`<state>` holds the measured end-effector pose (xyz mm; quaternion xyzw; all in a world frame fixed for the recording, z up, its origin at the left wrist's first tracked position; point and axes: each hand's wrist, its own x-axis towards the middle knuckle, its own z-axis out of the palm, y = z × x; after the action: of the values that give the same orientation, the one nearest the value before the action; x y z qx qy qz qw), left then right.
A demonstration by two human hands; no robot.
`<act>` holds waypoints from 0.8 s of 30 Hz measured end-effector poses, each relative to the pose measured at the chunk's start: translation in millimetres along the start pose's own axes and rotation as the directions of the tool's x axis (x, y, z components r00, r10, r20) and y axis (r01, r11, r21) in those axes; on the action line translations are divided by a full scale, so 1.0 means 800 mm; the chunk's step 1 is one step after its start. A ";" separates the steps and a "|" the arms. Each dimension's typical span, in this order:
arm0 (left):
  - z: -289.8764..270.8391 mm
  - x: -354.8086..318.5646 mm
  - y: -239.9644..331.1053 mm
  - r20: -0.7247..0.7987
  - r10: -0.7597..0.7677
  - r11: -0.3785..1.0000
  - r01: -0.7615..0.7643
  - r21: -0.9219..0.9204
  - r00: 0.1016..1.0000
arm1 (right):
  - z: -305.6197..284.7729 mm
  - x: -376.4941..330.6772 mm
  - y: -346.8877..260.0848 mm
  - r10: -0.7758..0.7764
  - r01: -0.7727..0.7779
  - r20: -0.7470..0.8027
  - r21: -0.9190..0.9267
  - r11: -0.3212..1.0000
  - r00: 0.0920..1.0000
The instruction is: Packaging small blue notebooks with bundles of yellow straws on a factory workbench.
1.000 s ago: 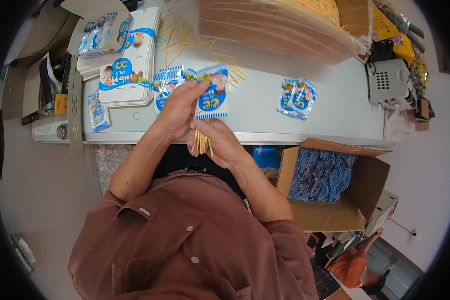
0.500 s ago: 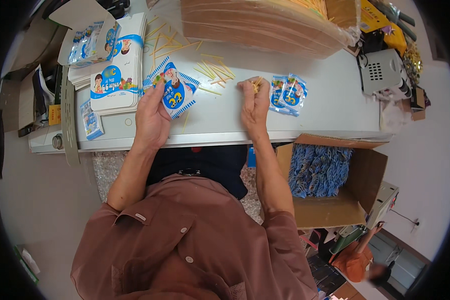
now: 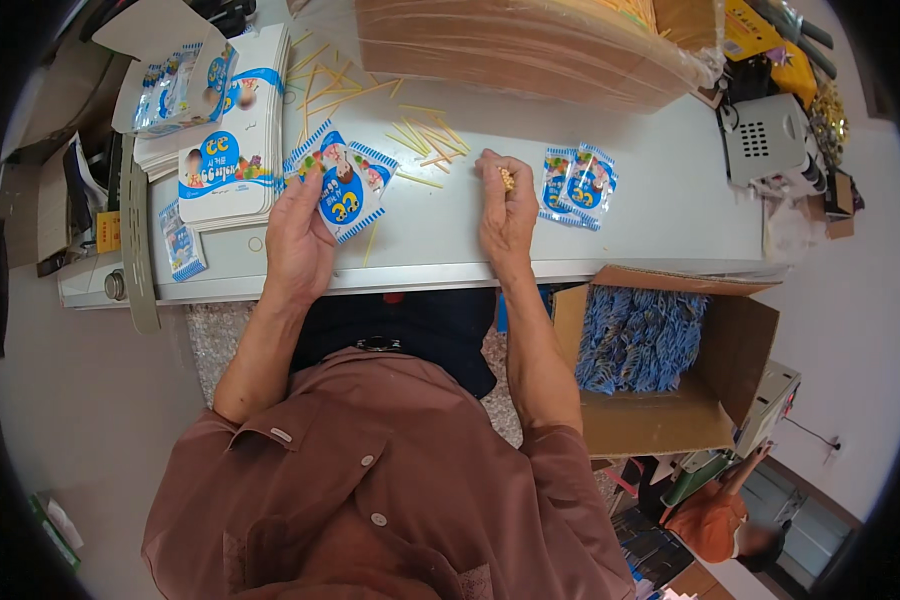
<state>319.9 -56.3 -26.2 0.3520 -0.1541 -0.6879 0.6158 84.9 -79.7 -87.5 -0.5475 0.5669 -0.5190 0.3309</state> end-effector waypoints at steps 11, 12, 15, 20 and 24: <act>0.009 -0.016 0.013 -0.028 -0.337 0.933 0.338 0.122 0.941 | -0.006 0.007 -0.017 0.060 -0.032 -0.136 0.200 0.979 0.989; 0.002 -0.016 0.011 -0.003 -0.363 0.919 0.359 0.162 0.932 | -0.008 0.010 -0.020 0.204 -0.120 -0.112 0.512 0.850 0.972; 0.006 -0.023 0.007 -0.016 -0.355 0.888 0.343 0.307 0.935 | -0.002 0.010 -0.042 0.346 -0.206 0.028 0.847 0.489 0.938; -0.001 -0.028 0.024 0.233 -0.229 0.637 -0.036 0.770 0.945 | 0.017 0.007 -0.091 0.143 -0.192 0.146 0.898 0.396 0.979; 0.007 -0.031 0.035 0.319 -0.267 0.631 -0.085 0.771 0.909 | 0.026 0.002 -0.117 -0.034 -0.112 0.144 0.879 0.463 0.989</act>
<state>336.9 -39.3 3.1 0.4380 -0.5378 -0.6435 0.3237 130.0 -72.9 -3.6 -0.3190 0.2038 -0.6895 0.6174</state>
